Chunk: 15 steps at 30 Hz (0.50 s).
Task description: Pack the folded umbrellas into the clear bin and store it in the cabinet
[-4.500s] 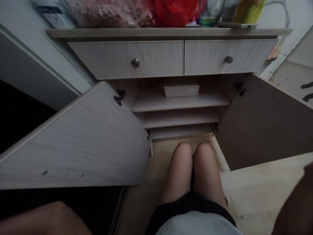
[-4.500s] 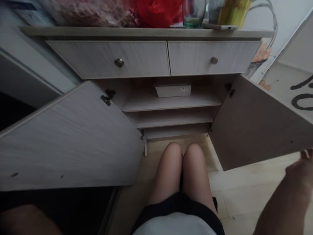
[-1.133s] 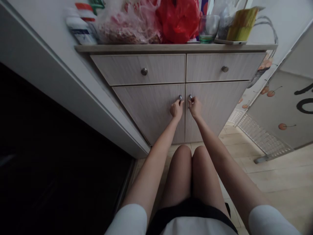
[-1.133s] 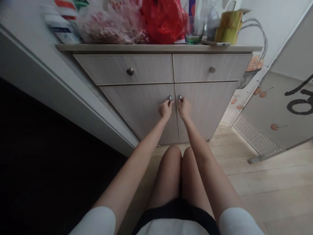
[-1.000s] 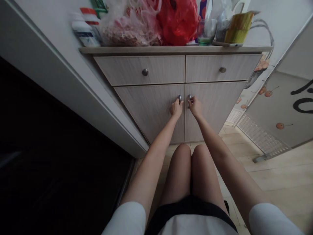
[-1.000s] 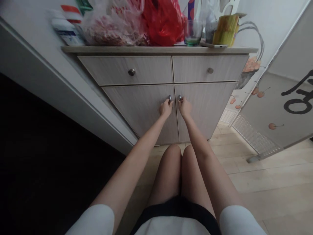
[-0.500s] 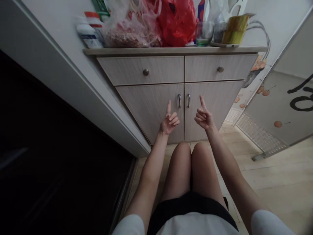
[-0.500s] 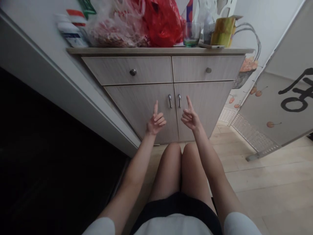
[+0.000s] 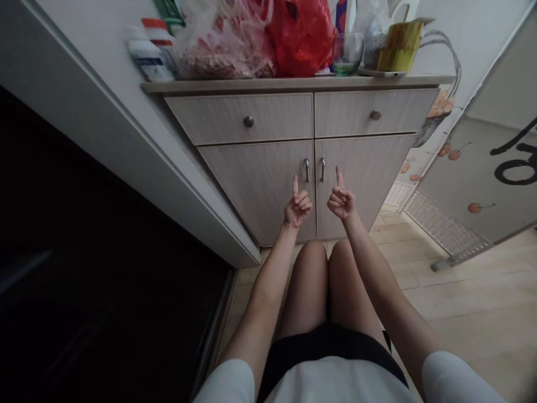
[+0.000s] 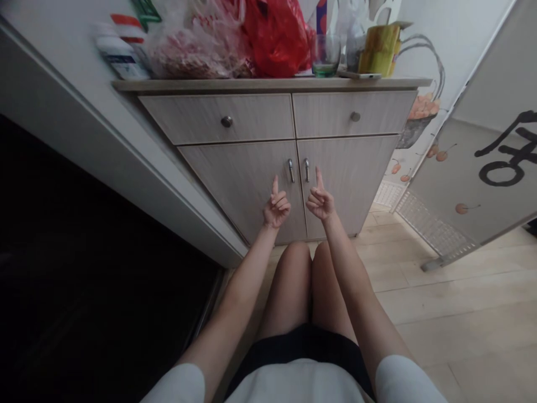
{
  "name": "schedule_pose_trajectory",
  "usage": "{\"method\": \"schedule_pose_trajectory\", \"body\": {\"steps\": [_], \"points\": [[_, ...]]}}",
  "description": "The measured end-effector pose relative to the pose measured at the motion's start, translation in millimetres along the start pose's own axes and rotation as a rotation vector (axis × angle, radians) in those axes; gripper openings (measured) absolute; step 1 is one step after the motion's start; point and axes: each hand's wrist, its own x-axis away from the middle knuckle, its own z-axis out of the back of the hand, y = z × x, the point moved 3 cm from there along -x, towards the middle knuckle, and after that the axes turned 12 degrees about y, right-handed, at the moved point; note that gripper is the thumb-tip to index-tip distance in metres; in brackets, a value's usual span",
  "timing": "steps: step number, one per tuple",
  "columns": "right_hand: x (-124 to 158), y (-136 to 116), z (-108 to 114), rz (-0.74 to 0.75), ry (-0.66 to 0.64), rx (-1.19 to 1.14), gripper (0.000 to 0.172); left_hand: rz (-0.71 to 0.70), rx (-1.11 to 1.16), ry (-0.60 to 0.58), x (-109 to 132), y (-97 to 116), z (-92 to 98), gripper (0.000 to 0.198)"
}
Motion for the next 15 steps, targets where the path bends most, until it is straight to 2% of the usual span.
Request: {"method": "schedule_pose_trajectory", "body": {"steps": [4, 10, 15], "points": [[-1, 3, 3, -0.077, 0.05, -0.036, 0.059, 0.076, 0.117, 0.002, 1, 0, -4.5, 0.043], [-6, 7, 3, -0.173, -0.16, -0.38, 0.07, 0.207, 0.479, -0.05, -1, -1, -10.1, 0.053], [-7, 8, 5, -0.175, -0.186, -0.409, 0.073, 0.206, 0.454, -0.043, -3, -3, -6.6, 0.057]]}}
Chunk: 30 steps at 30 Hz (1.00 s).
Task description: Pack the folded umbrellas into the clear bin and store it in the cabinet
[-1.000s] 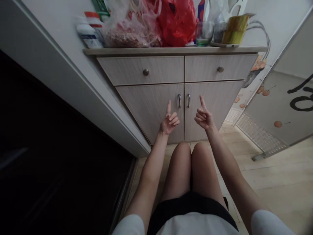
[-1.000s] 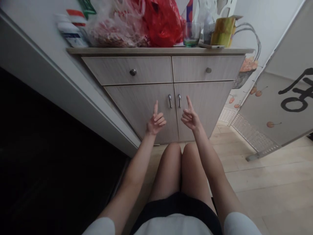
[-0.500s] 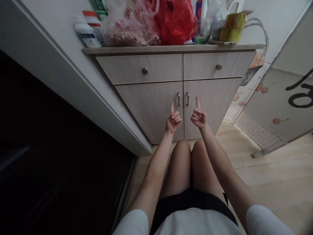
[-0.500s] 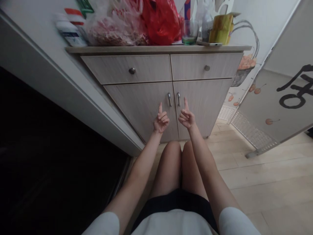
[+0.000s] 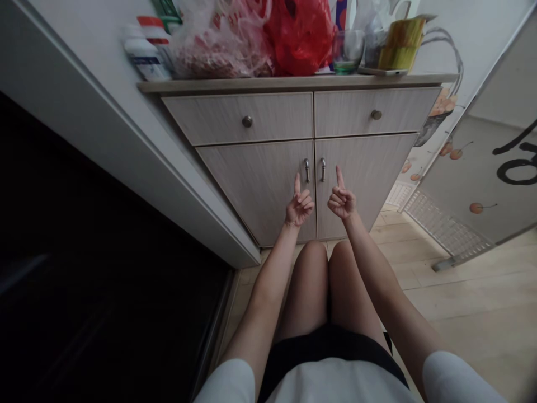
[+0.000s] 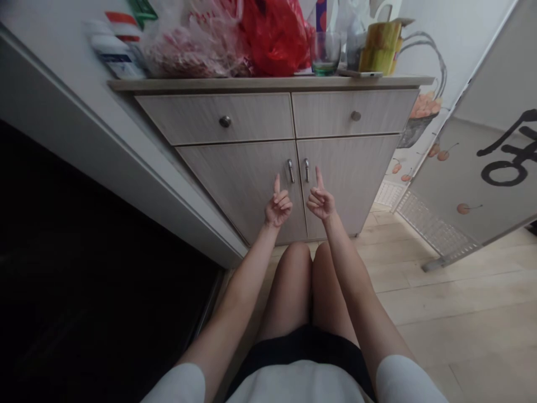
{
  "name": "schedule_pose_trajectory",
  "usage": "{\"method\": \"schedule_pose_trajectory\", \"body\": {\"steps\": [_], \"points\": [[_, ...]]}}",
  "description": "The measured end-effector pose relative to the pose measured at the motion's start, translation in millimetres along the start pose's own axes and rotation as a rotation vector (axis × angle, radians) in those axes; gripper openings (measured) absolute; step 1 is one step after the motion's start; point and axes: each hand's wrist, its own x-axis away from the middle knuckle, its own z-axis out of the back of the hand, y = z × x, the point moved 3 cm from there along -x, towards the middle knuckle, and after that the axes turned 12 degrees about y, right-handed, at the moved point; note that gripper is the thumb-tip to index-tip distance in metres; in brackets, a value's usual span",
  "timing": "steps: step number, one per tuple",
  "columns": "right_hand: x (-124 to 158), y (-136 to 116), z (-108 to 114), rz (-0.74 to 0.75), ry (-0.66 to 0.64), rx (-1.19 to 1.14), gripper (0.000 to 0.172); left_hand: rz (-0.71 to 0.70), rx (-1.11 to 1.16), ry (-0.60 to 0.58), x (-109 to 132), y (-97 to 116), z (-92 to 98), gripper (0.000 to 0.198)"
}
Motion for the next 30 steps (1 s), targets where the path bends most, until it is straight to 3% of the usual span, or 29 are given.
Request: {"method": "schedule_pose_trajectory", "body": {"steps": [3, 6, 9, 11, 14, 17, 22, 27, 30], "points": [[-5, 1, 6, 0.045, 0.017, 0.103, 0.073, -0.018, -0.115, -0.002, -4, -1, 2.4, 0.057], [-25, 2, 21, 0.155, 0.195, 0.399, 0.058, -0.077, -0.379, 0.025, -23, -3, 4.8, 0.06], [-57, -1, 38, 0.377, 0.508, 0.864, 0.04, -0.325, -0.817, 0.247, -56, 0, 6.5, 0.053], [-81, -2, 43, 0.524, 0.618, 1.137, 0.038, -0.492, -1.1, 0.375, -78, 2, 3.3, 0.049], [-111, 6, 45, 0.523, 0.528, 1.324, 0.039, -0.524, -1.347, 0.359, -105, -2, -2.8, 0.04], [-121, 15, 44, 0.452, 0.422, 1.325, 0.036, -0.507, -1.406, 0.301, -114, -5, -3.3, 0.018], [-78, 13, 38, 0.486, 0.393, 1.312, 0.035, -0.618, -1.459, 0.294, -83, -1, 9.5, 0.017], [7, -13, 35, 0.512, 0.389, 1.343, 0.04, -0.816, -1.493, 0.253, -4, 12, 32.3, 0.025], [61, -36, 35, 0.569, 0.456, 1.324, 0.042, -0.925, -1.459, 0.333, 49, 28, 49.4, 0.03]]}}
